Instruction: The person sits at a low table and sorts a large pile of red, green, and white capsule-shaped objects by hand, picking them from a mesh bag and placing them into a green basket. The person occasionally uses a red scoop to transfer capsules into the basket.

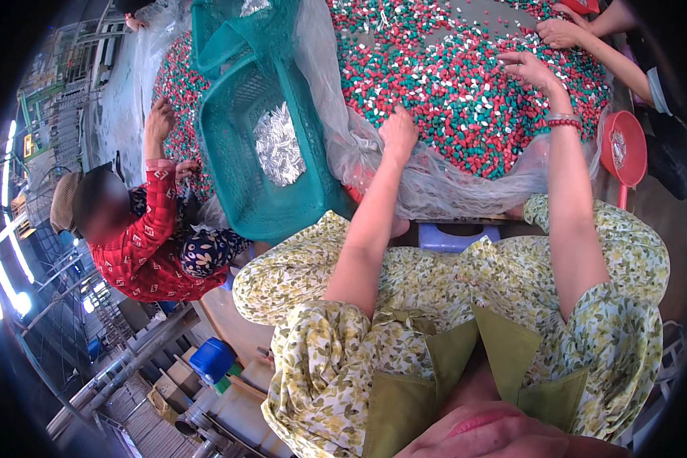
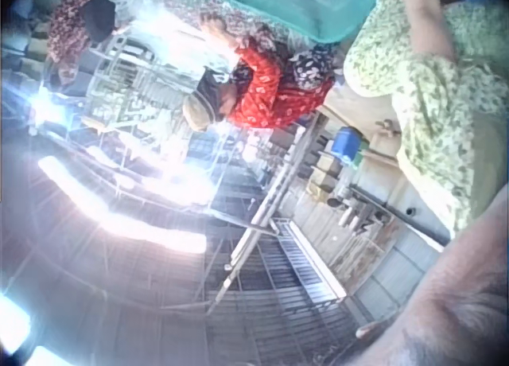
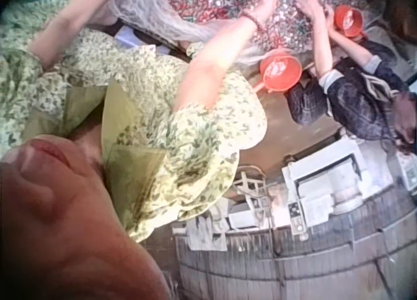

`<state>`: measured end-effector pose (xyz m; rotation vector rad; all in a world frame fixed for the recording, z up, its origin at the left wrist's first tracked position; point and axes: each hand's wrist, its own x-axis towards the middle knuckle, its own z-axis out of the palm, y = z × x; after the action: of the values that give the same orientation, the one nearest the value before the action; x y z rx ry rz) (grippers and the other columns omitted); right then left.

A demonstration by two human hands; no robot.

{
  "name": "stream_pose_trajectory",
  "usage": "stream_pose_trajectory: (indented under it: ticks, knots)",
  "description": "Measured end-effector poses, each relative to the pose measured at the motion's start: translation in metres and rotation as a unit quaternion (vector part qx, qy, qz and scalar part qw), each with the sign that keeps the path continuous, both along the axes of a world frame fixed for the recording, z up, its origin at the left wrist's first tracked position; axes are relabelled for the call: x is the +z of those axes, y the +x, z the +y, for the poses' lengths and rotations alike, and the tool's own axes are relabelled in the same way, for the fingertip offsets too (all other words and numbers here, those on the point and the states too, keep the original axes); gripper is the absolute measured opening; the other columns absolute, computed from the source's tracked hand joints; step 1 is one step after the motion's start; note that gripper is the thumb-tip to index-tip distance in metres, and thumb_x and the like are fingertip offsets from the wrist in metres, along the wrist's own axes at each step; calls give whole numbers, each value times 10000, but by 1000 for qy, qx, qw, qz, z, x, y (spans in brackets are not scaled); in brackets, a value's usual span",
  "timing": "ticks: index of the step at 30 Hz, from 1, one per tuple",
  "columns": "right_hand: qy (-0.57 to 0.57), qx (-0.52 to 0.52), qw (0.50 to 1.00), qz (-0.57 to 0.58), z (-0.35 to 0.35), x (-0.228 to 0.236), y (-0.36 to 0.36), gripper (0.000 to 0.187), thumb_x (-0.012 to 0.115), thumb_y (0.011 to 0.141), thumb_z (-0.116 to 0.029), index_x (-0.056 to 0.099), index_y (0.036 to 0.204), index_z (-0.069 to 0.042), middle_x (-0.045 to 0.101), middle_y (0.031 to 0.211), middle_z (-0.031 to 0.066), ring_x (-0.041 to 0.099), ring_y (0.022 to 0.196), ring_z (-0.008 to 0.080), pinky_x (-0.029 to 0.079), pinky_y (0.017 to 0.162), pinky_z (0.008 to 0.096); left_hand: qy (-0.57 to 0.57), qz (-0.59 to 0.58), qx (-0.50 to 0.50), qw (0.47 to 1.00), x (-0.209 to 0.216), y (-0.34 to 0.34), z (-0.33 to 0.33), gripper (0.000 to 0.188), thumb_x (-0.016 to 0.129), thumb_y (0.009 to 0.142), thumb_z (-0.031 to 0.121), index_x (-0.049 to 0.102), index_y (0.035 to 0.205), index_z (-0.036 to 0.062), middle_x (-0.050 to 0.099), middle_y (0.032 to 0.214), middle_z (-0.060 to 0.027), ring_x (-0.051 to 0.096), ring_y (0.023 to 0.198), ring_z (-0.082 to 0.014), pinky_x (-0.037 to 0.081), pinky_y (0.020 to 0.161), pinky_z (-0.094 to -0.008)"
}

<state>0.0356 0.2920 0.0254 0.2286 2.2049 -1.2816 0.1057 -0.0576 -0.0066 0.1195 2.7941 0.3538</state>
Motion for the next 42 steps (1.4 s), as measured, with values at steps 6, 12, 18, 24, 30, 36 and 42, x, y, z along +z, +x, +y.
stream_pose_trajectory:
  ticks: [6,12,18,24,30,36,42]
  knots:
    - [161,-138,957,198,-13,-48,-5,419,548,796,-149,557,1214,-133,631,1053,158,599,977,283,461,850,367,33,-6,98,995,24,-4,13,505,694,698,233,411,1058,19,637,800,-214,619,781,-420,487,701,-499]
    - [180,-46,979,84,-88,-47,21,495,484,827,-148,439,1320,-153,585,1156,161,550,1079,315,419,943,400,243,29,143,959,-3,-3,12,332,748,688,102,528,918,9,650,770,-100,638,699,-231,515,624,-331]
    - [208,75,973,62,-98,-27,39,594,533,849,-245,317,1393,-142,515,1249,189,495,1153,325,377,989,398,474,-80,212,851,-1,-22,4,247,704,775,100,566,939,-23,636,716,-71,577,546,-100,473,435,-221]
    - [130,152,980,7,-76,8,30,516,561,827,-190,443,1313,-64,504,1283,165,506,1160,266,388,978,359,320,19,190,928,35,-42,-21,168,670,760,89,669,917,30,667,700,-90,644,619,-130,500,487,-278]
    - [68,190,962,183,-103,13,17,383,529,836,-163,560,1199,-44,622,1101,163,613,942,231,459,840,339,104,84,20,991,-16,-19,-4,77,630,689,86,657,674,15,621,675,-164,640,666,-321,526,612,-425]
    - [-5,173,975,139,-98,17,-5,431,532,853,-164,499,1264,-38,610,1115,172,582,1038,231,435,892,329,58,60,97,992,-1,-23,10,113,629,678,101,671,767,46,652,831,-143,655,795,-281,532,692,-393]
    - [49,189,969,152,-87,27,-11,425,529,862,-136,485,1267,-16,585,1164,186,567,1077,256,426,917,337,543,-24,239,804,101,-47,-64,172,658,768,164,634,737,-3,636,629,-88,630,565,-148,499,456,-299]
